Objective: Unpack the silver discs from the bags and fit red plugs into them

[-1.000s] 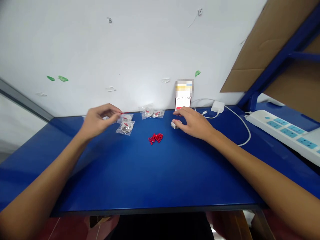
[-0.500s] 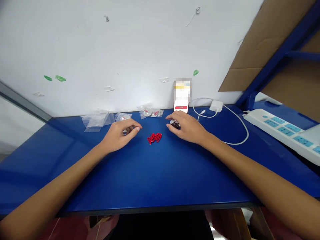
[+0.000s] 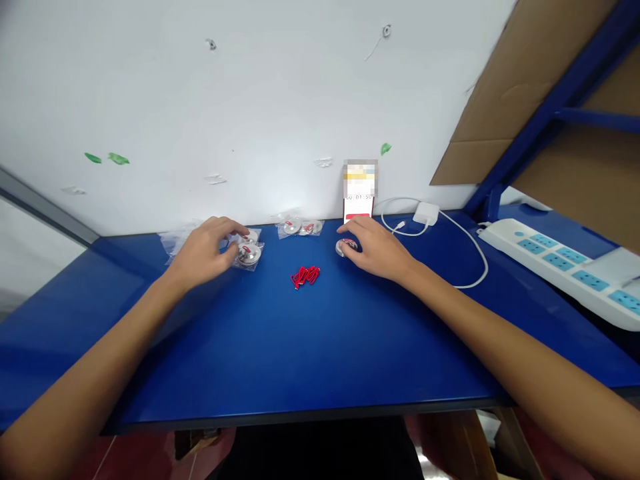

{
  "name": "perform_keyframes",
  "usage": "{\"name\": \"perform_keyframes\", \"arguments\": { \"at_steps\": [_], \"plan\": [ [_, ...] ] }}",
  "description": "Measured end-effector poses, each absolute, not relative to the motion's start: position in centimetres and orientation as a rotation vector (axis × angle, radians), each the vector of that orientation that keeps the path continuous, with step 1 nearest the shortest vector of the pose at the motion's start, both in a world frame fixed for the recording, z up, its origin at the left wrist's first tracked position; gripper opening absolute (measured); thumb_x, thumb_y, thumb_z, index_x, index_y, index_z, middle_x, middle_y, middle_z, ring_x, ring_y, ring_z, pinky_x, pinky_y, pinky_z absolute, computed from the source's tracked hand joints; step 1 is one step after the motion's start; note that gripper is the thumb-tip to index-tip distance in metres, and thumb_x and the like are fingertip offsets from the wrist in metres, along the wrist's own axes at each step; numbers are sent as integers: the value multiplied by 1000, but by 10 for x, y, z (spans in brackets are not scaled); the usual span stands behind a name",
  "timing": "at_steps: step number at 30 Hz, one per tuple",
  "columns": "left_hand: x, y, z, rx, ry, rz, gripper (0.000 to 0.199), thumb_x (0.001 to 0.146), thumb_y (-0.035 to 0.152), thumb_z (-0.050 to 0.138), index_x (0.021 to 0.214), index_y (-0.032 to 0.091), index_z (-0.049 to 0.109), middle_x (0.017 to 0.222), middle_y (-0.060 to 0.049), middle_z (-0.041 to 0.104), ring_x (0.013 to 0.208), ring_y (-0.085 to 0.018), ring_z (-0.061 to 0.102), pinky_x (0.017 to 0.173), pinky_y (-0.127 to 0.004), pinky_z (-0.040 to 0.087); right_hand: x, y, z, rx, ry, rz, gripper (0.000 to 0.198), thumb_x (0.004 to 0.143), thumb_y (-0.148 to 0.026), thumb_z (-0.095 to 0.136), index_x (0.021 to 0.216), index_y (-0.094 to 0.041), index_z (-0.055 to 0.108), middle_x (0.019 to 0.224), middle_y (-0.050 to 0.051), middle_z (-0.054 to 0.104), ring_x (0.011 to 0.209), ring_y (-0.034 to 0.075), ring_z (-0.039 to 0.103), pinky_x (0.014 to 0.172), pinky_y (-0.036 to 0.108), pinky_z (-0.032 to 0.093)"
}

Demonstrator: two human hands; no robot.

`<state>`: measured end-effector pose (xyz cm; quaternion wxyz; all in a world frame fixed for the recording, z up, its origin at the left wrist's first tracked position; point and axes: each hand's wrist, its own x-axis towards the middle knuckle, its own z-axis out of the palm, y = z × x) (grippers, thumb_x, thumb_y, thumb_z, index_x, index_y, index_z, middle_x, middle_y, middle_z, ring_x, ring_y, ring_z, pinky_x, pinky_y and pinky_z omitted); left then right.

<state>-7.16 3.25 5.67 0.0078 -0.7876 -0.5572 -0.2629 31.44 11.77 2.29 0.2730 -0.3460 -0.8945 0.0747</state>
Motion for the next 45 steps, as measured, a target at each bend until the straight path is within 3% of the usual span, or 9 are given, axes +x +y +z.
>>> {"name": "perform_keyframes", "arguments": {
  "at_steps": [6,14,17,22,25,27,32,39,45],
  "plan": [
    [-87,37,52,-2762,-1684,-627,50,81,18,65,130,28,75,136,-10,74,128,-37,66,112,-55,49,310,115,23,-900,-2406,235,31,104,-39,59,129,-29,73,127,12,75,125,37,69,108,61,57],
    [-88,39,49,-2888,-1677,-560,44,89,38,76,132,29,77,139,-12,72,134,-37,62,116,-55,47,310,112,25,-897,-2382,245,31,103,-36,60,130,-30,74,126,11,76,123,37,69,106,61,57],
    [-87,37,53,-2929,-1681,-422,54,90,50,80,140,29,74,147,-12,70,140,-37,60,118,-54,46,309,112,24,-882,-2383,241,29,104,-36,59,128,-29,74,126,11,76,122,35,70,107,57,57],
    [-78,33,57,-2889,-1684,-416,41,104,47,61,133,24,78,134,-12,77,122,-32,71,110,-46,51,306,111,18,-852,-2379,271,28,104,-34,61,128,-28,74,124,10,77,118,34,71,105,55,59],
    [-70,33,53,-2776,-1863,-682,39,108,46,53,121,23,81,110,-8,82,95,-27,76,97,-43,56,303,108,19,-812,-2356,266,27,104,-30,61,128,-29,73,123,9,77,116,33,72,103,54,59],
    [-62,34,48,-2696,-2079,-1116,40,108,48,53,111,20,81,99,-7,81,86,-25,76,90,-40,59,301,105,22,-783,-2333,268,26,104,-28,60,127,-29,72,122,9,77,114,32,73,102,53,58],
    [-32,31,41,-2406,-2427,-2522,39,101,44,70,116,9,77,117,-19,80,101,-29,79,92,-41,66,287,89,32,-749,-2238,400,21,103,-25,62,120,-28,73,116,7,79,107,29,74,96,49,59],
    [4,11,39,-2644,-2345,-2674,49,86,25,92,130,14,73,130,-14,79,117,-27,78,111,-39,61,263,59,37,-751,-2139,751,27,102,-32,69,129,-29,69,120,6,80,96,24,75,81,41,57],
    [21,0,43,-2679,-2240,-2740,35,100,35,80,129,16,74,129,-12,78,116,-27,77,109,-45,63,254,52,34,-777,-1938,1233,37,105,-49,68,133,-25,65,96,2,74,74,17,69,70,34,55]
  ]
}}
